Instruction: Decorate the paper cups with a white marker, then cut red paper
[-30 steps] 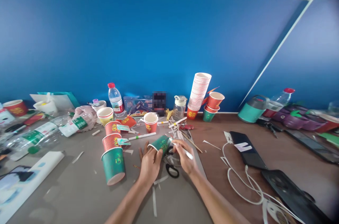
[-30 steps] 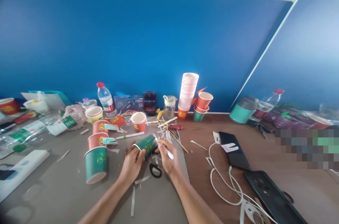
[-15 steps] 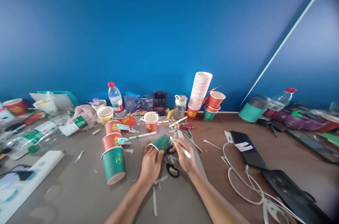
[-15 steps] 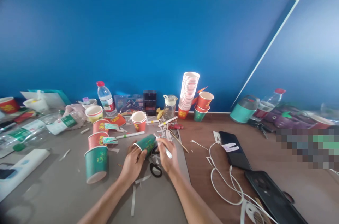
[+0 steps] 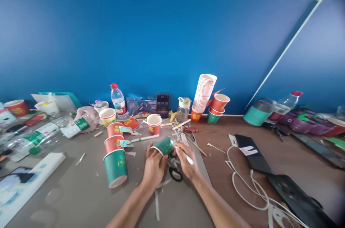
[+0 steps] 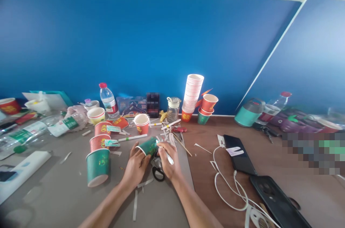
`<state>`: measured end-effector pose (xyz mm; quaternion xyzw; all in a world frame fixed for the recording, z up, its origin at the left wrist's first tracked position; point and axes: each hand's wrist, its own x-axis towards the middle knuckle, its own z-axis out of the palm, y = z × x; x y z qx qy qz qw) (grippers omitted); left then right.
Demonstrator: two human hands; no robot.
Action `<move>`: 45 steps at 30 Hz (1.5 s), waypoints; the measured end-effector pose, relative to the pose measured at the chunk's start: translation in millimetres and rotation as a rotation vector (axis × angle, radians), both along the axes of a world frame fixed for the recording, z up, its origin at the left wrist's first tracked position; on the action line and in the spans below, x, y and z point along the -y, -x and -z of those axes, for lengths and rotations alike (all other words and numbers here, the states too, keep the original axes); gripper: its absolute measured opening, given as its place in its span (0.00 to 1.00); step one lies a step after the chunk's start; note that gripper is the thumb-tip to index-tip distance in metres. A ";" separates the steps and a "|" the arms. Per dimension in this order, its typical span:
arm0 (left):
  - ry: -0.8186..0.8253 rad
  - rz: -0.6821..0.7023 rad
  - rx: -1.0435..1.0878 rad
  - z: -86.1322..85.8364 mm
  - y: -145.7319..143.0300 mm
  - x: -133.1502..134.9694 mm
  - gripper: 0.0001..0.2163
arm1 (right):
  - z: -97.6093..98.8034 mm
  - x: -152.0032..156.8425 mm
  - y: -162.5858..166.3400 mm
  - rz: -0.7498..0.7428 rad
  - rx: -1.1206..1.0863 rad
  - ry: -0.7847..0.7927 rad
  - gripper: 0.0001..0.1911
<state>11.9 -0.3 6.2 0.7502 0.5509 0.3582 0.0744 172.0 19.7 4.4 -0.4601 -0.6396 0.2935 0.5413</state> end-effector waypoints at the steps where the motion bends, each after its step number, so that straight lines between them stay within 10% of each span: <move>1: -0.003 -0.008 -0.003 -0.5 -0.3 0.3 0.10 | 0.2 -0.1 0.2 0.002 -0.001 0.011 0.14; 45: -0.100 0.054 -0.079 6.3 -1.1 2.8 0.09 | 3.7 -4.6 -2.0 0.079 -0.197 0.028 0.18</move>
